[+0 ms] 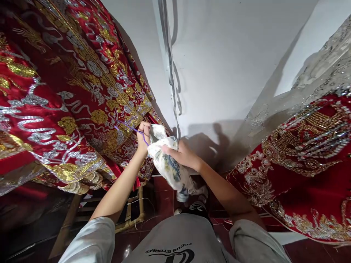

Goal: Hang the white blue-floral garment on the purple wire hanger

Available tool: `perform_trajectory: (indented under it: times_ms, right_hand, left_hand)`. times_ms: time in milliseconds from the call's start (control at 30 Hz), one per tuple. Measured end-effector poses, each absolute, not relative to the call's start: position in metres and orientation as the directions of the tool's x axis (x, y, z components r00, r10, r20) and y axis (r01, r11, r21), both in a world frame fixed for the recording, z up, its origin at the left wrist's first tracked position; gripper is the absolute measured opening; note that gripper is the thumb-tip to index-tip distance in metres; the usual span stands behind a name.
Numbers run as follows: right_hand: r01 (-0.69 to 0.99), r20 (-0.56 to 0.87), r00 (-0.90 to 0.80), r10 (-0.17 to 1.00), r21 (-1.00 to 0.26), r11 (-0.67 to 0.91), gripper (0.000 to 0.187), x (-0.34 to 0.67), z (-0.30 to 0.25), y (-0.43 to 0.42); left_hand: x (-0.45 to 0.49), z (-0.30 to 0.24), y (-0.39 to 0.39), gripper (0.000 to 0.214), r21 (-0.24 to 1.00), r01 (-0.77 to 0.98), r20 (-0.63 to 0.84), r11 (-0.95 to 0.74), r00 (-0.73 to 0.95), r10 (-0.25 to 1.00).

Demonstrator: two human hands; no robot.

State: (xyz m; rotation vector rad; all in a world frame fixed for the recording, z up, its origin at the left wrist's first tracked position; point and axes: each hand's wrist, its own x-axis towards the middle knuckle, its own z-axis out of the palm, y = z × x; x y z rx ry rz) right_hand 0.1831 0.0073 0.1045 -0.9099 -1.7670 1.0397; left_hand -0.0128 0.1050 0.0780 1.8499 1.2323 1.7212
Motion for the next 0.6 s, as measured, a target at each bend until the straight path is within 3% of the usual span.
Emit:
perform_trajectory:
  times_ms: [100, 200, 267, 367, 467, 600]
  right_hand:
    - [0.270, 0.424, -0.249, 0.871, -0.833, 0.483, 0.035, 0.185, 0.082, 0.023]
    - [0.338, 0.603, -0.078, 0.794, -0.733, 0.590, 0.025, 0.198, 0.066, 0.039]
    - [0.357, 0.639, 0.018, 0.769, -0.722, 0.592, 0.034, 0.210, 0.059, 0.046]
    - [0.332, 0.534, -0.104, 0.839, -0.777, 0.535, 0.035, 0.228, 0.057, 0.050]
    - [0.334, 0.363, -0.252, 0.897, -0.837, 0.432, 0.040, 0.247, 0.062, 0.046]
    - [0.333, 0.389, -0.019, 0.921, -0.866, 0.373, 0.032, 0.284, 0.073, 0.042]
  left_hand:
    - [0.005, 0.074, 0.086, 0.058, 0.809, 0.229, 0.561, -0.542, -0.022, 0.828]
    - [0.021, 0.085, 0.070, 0.056, 0.872, 0.022, 0.483, -0.490, 0.138, 0.865]
    - [0.032, 0.095, 0.062, 0.051, 0.905, -0.155, 0.426, -0.397, 0.270, 0.864]
    - [0.046, 0.107, 0.054, 0.047, 0.930, -0.307, 0.334, -0.202, 0.475, 0.814]
    - [0.049, 0.113, 0.058, 0.050, 0.941, -0.323, 0.269, -0.097, 0.545, 0.794]
    - [0.018, 0.104, 0.079, 0.061, 0.971, -0.209, 0.202, -0.115, 0.468, 0.861]
